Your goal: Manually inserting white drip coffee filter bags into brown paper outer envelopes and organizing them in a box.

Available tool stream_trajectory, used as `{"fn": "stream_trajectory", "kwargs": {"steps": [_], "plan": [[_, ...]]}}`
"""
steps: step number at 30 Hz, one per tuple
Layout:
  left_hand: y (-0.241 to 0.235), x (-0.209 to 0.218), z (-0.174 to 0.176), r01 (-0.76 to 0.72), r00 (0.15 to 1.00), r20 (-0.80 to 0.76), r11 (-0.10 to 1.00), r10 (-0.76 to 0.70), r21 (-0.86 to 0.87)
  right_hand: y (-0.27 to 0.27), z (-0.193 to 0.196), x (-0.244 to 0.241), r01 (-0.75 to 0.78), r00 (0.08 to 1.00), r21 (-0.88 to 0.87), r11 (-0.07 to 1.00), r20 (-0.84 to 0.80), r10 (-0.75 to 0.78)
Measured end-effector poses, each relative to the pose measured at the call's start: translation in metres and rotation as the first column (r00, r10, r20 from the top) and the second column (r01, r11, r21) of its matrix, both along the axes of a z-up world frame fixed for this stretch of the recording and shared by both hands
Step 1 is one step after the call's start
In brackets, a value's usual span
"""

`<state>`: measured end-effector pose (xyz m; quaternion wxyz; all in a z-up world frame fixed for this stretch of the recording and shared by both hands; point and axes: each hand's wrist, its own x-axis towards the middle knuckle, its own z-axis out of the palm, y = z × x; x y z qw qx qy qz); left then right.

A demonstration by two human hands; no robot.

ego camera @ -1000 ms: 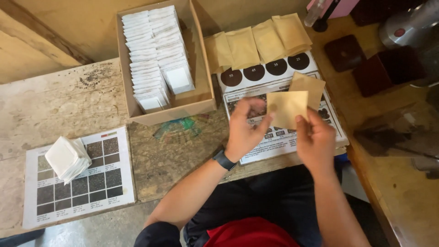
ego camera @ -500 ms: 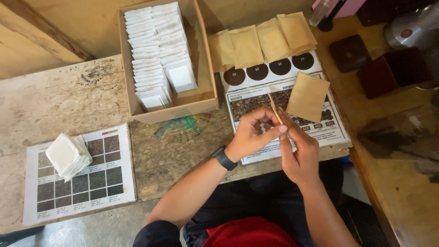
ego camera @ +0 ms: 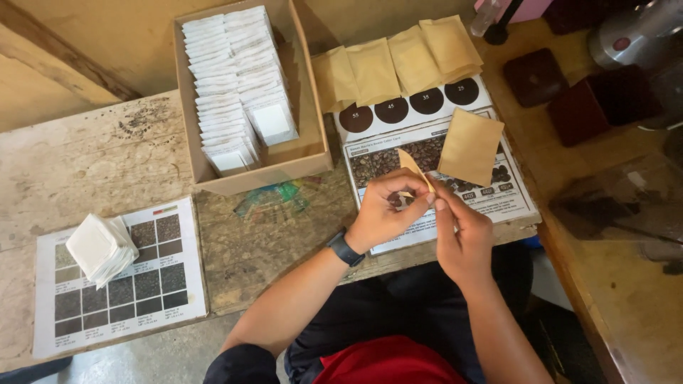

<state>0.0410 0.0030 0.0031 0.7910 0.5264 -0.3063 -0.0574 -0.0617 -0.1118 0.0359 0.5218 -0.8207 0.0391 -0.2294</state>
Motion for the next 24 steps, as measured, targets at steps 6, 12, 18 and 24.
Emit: {"fn": "stream_trajectory", "kwargs": {"steps": [6, 12, 18, 24], "plan": [[-0.001, -0.001, 0.000, -0.165, 0.975, 0.158, 0.985, 0.155, 0.051, 0.003, -0.018, 0.006, 0.209, 0.975, -0.273, 0.939, 0.132, -0.179], [-0.003, -0.007, -0.003, -0.319, 0.914, 0.282, 0.946, 0.291, 0.055, 0.010, -0.004, 0.014, 0.309, 0.931, -0.480, 0.821, 0.328, -0.158], [-0.003, -0.009, 0.004, -0.357, 0.892, 0.313, 0.933, 0.325, 0.050, 0.013, -0.009, 0.014, 0.244, 0.952, -0.450, 0.859, 0.278, -0.125], [-0.002, -0.009, 0.004, -0.171, 0.985, 0.036, 0.984, 0.169, 0.055, -0.002, -0.020, 0.018, 0.317, 0.922, -0.357, 0.879, 0.333, -0.197]]}}
